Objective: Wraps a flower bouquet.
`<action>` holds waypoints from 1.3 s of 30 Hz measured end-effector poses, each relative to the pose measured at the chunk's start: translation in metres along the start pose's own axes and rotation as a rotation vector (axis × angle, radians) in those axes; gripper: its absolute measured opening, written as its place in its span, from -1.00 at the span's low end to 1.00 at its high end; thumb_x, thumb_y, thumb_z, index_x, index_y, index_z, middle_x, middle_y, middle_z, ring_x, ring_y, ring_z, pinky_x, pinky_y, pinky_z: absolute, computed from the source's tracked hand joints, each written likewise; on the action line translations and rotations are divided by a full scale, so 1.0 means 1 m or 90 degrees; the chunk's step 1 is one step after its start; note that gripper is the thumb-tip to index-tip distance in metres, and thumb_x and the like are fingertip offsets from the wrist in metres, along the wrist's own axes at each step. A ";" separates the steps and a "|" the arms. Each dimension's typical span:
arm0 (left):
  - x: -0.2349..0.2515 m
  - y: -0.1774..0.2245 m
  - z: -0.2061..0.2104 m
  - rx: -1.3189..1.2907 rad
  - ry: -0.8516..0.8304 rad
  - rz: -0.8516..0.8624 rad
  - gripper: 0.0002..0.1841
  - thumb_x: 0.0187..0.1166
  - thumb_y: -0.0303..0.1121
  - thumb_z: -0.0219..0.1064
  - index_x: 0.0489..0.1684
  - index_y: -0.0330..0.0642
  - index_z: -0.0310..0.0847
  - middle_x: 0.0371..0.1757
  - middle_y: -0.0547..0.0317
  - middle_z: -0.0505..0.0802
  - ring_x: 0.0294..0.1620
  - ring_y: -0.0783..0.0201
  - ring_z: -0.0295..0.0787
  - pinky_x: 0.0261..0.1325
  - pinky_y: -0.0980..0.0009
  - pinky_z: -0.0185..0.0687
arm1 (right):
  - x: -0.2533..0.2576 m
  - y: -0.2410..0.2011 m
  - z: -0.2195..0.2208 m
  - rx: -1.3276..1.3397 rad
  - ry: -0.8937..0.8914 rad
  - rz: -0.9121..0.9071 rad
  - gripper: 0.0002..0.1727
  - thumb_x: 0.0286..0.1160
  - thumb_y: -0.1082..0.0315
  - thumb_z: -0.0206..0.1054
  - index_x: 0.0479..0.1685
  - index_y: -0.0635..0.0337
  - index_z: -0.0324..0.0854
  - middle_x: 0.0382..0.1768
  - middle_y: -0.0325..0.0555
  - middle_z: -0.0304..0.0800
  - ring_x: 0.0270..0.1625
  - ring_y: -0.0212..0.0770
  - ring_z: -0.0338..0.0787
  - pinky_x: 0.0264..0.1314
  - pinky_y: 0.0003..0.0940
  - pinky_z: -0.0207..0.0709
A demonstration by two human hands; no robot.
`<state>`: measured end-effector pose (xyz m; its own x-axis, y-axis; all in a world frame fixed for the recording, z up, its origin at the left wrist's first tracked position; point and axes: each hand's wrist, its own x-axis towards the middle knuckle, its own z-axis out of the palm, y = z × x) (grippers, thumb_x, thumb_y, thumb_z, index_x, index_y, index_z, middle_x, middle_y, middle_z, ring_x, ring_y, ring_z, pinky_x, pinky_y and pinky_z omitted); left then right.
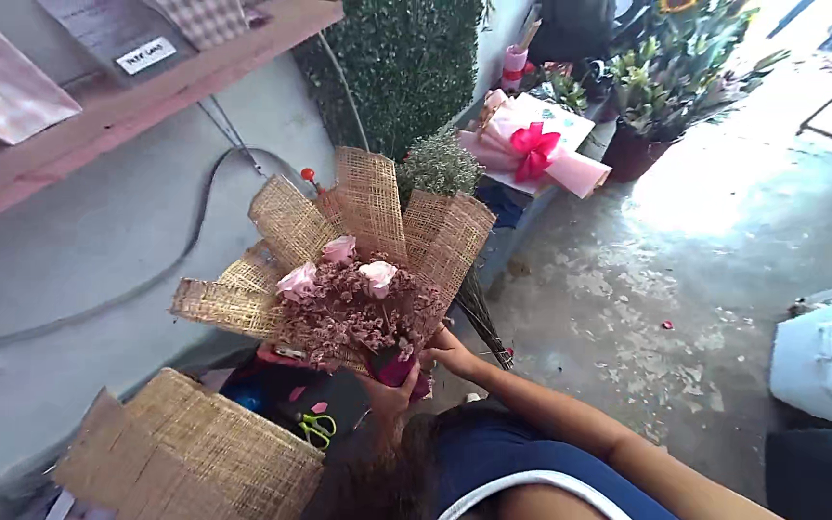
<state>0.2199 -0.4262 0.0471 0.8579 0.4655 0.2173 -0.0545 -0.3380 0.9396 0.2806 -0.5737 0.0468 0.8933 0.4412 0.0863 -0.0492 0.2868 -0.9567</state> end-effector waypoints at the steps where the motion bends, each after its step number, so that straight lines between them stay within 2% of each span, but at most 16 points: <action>1: -0.001 0.003 0.006 -0.011 -0.007 0.005 0.42 -0.17 -0.20 0.74 0.69 -0.78 -0.33 0.57 -0.70 0.38 0.61 0.00 0.44 0.64 0.35 0.32 | -0.004 -0.004 -0.001 0.003 -0.008 -0.002 -0.10 0.36 0.50 0.22 0.73 0.61 -0.19 0.46 0.30 0.50 0.36 -0.32 0.69 0.41 -0.42 0.56; 4: -0.001 0.016 0.023 -0.072 -0.052 0.005 0.33 -0.22 -0.25 0.74 0.62 -0.81 -0.14 0.47 -0.59 0.50 0.47 0.17 0.56 0.54 0.44 0.42 | -0.019 -0.015 -0.015 0.003 -0.016 -0.044 -0.08 0.42 0.42 0.24 0.71 0.66 -0.22 0.44 0.17 0.56 0.36 -0.48 0.65 0.44 -0.51 0.51; 6: -0.009 0.025 0.030 -0.063 -0.103 -0.001 0.33 -0.22 -0.29 0.73 0.62 -0.80 -0.16 0.49 -0.60 0.48 0.49 0.17 0.54 0.55 0.44 0.41 | -0.036 -0.029 -0.022 0.009 0.040 -0.041 -0.35 0.38 0.46 0.28 0.46 0.62 0.18 0.14 -0.20 0.73 0.17 -0.68 0.68 0.32 -0.63 0.53; 7: -0.015 0.031 0.032 -0.052 -0.134 -0.016 0.27 -0.18 -0.34 0.74 0.59 -0.82 -0.11 0.45 -0.61 0.51 0.46 0.12 0.56 0.53 0.39 0.44 | -0.046 -0.041 -0.025 -0.014 0.064 -0.011 -0.40 0.36 0.47 0.29 0.40 0.62 0.26 0.08 -0.23 0.73 0.13 -0.72 0.66 0.29 -0.68 0.51; 10: -0.024 0.027 0.048 -0.013 -0.175 0.014 0.12 -0.15 -0.27 0.75 0.41 -0.92 0.18 0.24 -0.62 0.69 0.28 -0.01 0.73 0.40 0.24 0.57 | -0.063 -0.069 -0.040 -0.078 0.114 0.073 -0.41 0.33 0.58 0.33 0.39 0.70 0.33 0.11 -0.03 0.71 0.13 -0.63 0.63 0.31 -0.67 0.45; 12: -0.027 0.019 0.061 -0.086 -0.178 0.080 0.20 -0.16 -0.20 0.77 0.42 -0.96 0.08 0.27 -0.55 0.67 0.29 0.20 0.70 0.42 0.42 0.53 | -0.065 -0.059 -0.053 -0.022 0.108 0.001 -0.37 0.13 0.50 0.44 0.30 0.49 0.35 0.02 -0.35 0.78 0.09 -0.72 0.70 0.25 -0.69 0.56; 14: -0.029 0.020 0.069 -0.139 -0.190 0.086 0.28 -0.20 -0.21 0.76 0.48 -0.94 -0.05 0.34 -0.57 0.62 0.36 0.29 0.65 0.46 0.50 0.48 | -0.070 -0.053 -0.061 0.014 0.091 -0.025 -0.30 0.11 0.41 0.52 0.31 0.44 0.32 0.02 -0.43 0.77 0.09 -0.73 0.71 0.25 -0.67 0.58; 18: -0.027 0.031 0.076 -0.134 -0.240 0.026 0.36 -0.24 -0.11 0.80 0.55 -0.84 -0.06 0.35 -0.47 0.63 0.33 0.33 0.67 0.43 0.48 0.55 | -0.072 -0.042 -0.074 -0.006 0.121 0.016 -0.37 0.15 0.44 0.42 0.30 0.48 0.38 -0.02 -0.36 0.80 0.05 -0.68 0.73 0.23 -0.61 0.61; 22: -0.025 0.048 0.081 -0.062 -0.270 0.010 0.38 -0.35 -0.04 0.84 0.55 -0.76 0.05 0.29 -0.41 0.69 0.29 0.21 0.71 0.42 0.34 0.59 | -0.074 -0.032 -0.085 -0.011 0.080 -0.039 -0.29 0.22 0.33 0.42 0.38 0.50 0.25 0.02 -0.41 0.77 0.06 -0.70 0.73 0.24 -0.62 0.60; 26: -0.020 0.052 0.084 0.019 -0.285 0.001 0.34 -0.25 -0.07 0.83 0.61 -0.69 0.05 0.22 -0.42 0.76 0.26 0.00 0.78 0.41 0.09 0.61 | -0.075 -0.022 -0.084 -0.001 0.092 -0.058 -0.42 0.32 0.29 0.37 0.32 0.39 0.32 -0.02 -0.51 0.79 0.05 -0.73 0.72 0.23 -0.62 0.60; 31: -0.034 0.039 0.090 -0.061 -0.202 0.049 0.31 -0.25 -0.11 0.78 0.55 -0.80 0.04 0.25 -0.46 0.71 0.26 0.20 0.75 0.41 0.35 0.59 | -0.075 -0.018 -0.088 0.012 0.051 -0.062 -0.47 0.33 0.36 0.27 0.32 0.39 0.36 0.03 -0.49 0.77 0.12 -0.72 0.69 0.30 -0.59 0.56; 33: -0.035 0.031 0.090 -0.059 -0.176 0.084 0.32 -0.28 -0.10 0.76 0.51 -0.85 0.05 0.29 -0.53 0.67 0.31 0.13 0.71 0.45 0.34 0.54 | -0.079 -0.034 -0.083 0.019 0.121 -0.006 -0.55 0.29 0.39 0.23 0.22 0.34 0.42 -0.02 -0.46 0.77 0.08 -0.72 0.68 0.27 -0.62 0.54; 34: -0.035 0.026 0.090 -0.035 -0.161 0.106 0.28 -0.30 -0.09 0.76 0.45 -0.87 0.14 0.25 -0.57 0.69 0.28 0.02 0.73 0.44 0.24 0.56 | -0.082 -0.048 -0.079 0.029 0.195 0.038 -0.63 0.37 0.50 0.12 0.19 0.38 0.45 -0.06 -0.37 0.76 0.04 -0.68 0.69 0.23 -0.63 0.55; 36: -0.033 0.014 0.085 0.028 -0.150 0.125 0.17 -0.32 -0.07 0.76 0.32 -0.86 0.31 0.18 -0.64 0.70 0.24 -0.25 0.70 0.41 -0.01 0.54 | -0.084 -0.085 -0.077 0.053 0.366 0.085 -0.62 0.71 0.60 -0.20 0.32 0.55 0.39 -0.03 -0.09 0.67 0.02 -0.50 0.64 0.19 -0.58 0.52; 38: -0.032 0.002 0.077 0.064 -0.155 0.132 0.16 -0.29 -0.06 0.75 0.31 -0.89 0.34 0.22 -0.73 0.65 0.30 -0.44 0.62 0.48 -0.17 0.43 | -0.068 -0.109 -0.095 0.200 0.519 -0.024 -0.56 0.84 0.31 -0.41 0.08 0.16 0.45 -0.28 -0.29 0.71 -0.19 -0.50 0.72 -0.09 -0.47 0.65; 39: -0.032 -0.007 0.075 0.078 -0.141 0.156 0.20 -0.28 0.03 0.73 0.31 -0.89 0.33 0.22 -0.72 0.67 0.29 -0.41 0.64 0.49 -0.14 0.44 | -0.065 -0.121 -0.112 0.227 0.509 -0.063 -0.56 0.89 0.22 -0.39 0.12 0.05 0.47 -0.24 -0.32 0.73 -0.15 -0.48 0.74 -0.05 -0.41 0.68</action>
<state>0.2308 -0.5001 0.0135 0.9179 0.1744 0.3565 -0.2216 -0.5199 0.8250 0.2790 -0.7323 0.1261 0.9396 -0.2885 -0.1841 0.0274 0.5997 -0.7998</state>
